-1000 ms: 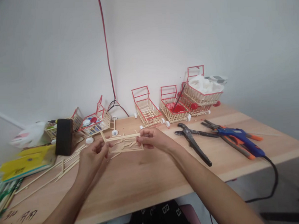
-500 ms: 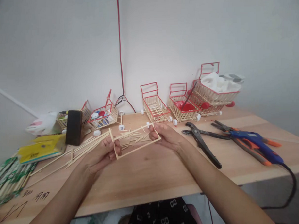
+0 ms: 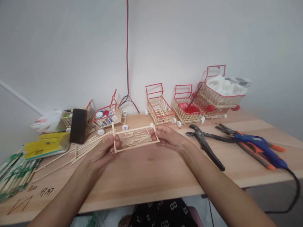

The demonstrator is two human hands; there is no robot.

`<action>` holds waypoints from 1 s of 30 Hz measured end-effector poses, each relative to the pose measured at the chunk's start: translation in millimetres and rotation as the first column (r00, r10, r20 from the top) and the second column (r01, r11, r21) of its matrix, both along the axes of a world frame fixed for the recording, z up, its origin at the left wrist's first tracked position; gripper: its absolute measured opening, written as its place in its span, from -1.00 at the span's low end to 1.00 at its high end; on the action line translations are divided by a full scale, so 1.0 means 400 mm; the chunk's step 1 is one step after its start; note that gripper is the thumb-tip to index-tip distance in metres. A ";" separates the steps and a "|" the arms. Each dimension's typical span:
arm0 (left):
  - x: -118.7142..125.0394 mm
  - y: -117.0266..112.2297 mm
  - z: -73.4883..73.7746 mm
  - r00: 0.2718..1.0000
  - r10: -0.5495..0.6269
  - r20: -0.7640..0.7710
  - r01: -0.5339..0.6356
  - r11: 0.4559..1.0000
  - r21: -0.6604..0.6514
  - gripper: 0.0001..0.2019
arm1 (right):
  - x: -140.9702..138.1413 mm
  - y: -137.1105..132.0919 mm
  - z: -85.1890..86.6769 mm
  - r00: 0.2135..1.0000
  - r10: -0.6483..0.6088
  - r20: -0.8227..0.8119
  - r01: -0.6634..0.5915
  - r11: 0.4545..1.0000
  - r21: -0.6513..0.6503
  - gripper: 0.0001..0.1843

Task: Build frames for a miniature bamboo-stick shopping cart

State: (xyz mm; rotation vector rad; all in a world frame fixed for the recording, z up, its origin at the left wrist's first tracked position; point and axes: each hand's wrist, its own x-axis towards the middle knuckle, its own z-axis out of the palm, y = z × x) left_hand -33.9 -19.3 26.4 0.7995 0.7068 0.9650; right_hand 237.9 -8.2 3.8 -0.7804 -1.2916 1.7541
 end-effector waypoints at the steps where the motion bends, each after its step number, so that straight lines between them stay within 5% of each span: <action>1: -0.002 0.002 0.001 1.000 -0.004 -0.013 0.004 1.000 0.018 -0.64 | 0.001 0.001 -0.001 1.000 -0.003 0.011 0.002 1.000 0.017 -0.52; 8: -0.014 0.017 -0.002 0.988 -0.018 -0.151 0.039 0.990 0.138 -0.61 | 0.014 0.003 0.005 0.988 -0.010 0.156 -0.004 0.996 0.088 -0.51; 20: -0.021 0.012 -0.025 0.824 -0.374 -0.425 0.423 0.906 0.023 -0.66 | 0.058 -0.054 0.056 0.802 0.038 0.596 -0.139 0.982 0.125 -0.55; 25: -0.017 0.015 -0.039 0.708 -0.358 -0.609 0.481 0.875 0.046 -0.66 | 0.047 -0.116 0.041 0.600 -0.172 0.781 -0.098 0.953 0.285 -0.73; 30: -0.020 0.023 -0.059 0.674 -0.353 -0.649 0.513 0.856 0.067 -0.67 | 0.016 -0.148 0.021 0.279 -0.516 0.810 -0.122 0.817 0.563 -0.83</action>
